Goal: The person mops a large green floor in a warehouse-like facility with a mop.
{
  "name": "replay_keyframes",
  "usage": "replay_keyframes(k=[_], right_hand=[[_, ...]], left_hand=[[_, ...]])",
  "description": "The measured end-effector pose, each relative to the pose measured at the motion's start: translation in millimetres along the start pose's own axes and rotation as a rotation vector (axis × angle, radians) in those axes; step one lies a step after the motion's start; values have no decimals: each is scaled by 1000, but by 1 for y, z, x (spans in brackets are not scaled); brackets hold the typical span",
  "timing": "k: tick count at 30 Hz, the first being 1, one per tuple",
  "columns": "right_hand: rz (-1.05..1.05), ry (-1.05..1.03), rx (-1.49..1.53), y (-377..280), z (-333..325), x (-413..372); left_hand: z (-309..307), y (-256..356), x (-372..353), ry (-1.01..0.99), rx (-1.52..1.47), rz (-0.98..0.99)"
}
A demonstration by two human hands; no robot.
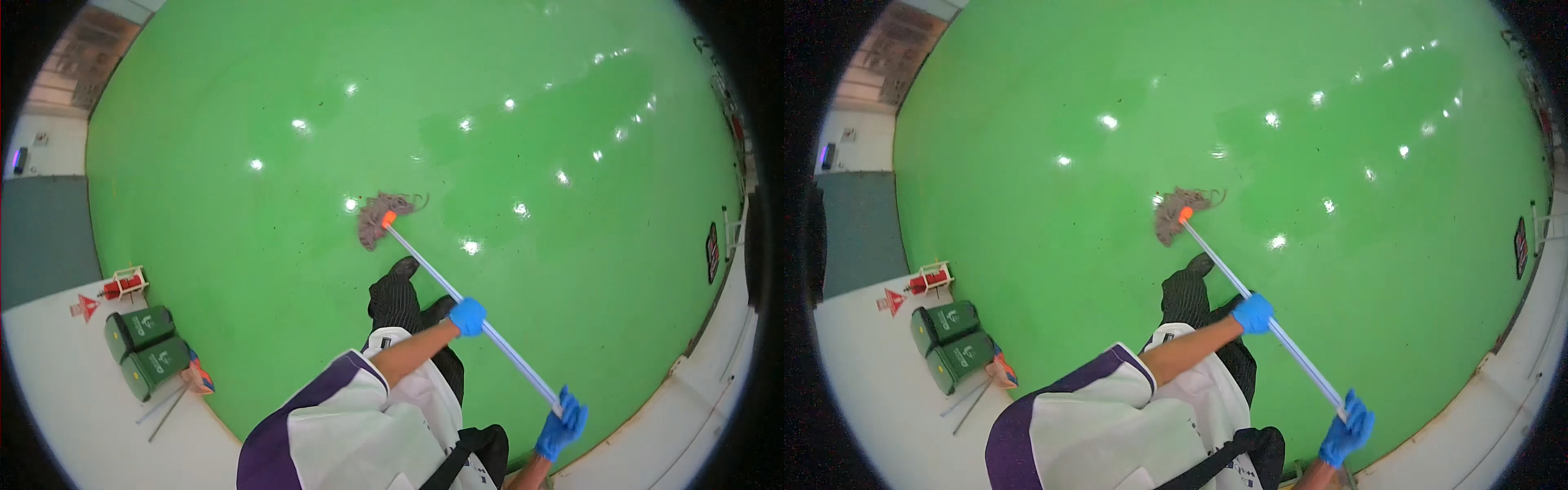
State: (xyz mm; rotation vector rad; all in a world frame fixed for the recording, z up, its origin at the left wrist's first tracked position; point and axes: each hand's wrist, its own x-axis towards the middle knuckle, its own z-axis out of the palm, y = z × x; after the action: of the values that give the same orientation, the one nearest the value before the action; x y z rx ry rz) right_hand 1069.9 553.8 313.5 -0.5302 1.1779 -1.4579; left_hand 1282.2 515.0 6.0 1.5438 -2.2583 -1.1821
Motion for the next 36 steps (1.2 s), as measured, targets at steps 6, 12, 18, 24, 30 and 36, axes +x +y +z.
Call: replay_keyframes(k=[6, 12, 18, 24, 30, 36], right_hand=[[247, -82, -301, 174, 118, 59], [273, -222, -463, 233, 194, 75], [307, 116, -170, 47, 68, 30], [217, 155, 63, 73, 45, 17], [271, -27, -465, 220, 200, 119], [324, -9, -137, 233, 209, 115]], left_hand=[[-112, -222, -21, -23, 422, -343], [-157, -309, -28, 316, 409, -513], [-57, -108, 23, 360, -135, -89], [-80, -101, 28, -85, 46, -84], [-180, -308, 51, 128, 491, -374], [-224, -319, 52, 303, 463, -398]])
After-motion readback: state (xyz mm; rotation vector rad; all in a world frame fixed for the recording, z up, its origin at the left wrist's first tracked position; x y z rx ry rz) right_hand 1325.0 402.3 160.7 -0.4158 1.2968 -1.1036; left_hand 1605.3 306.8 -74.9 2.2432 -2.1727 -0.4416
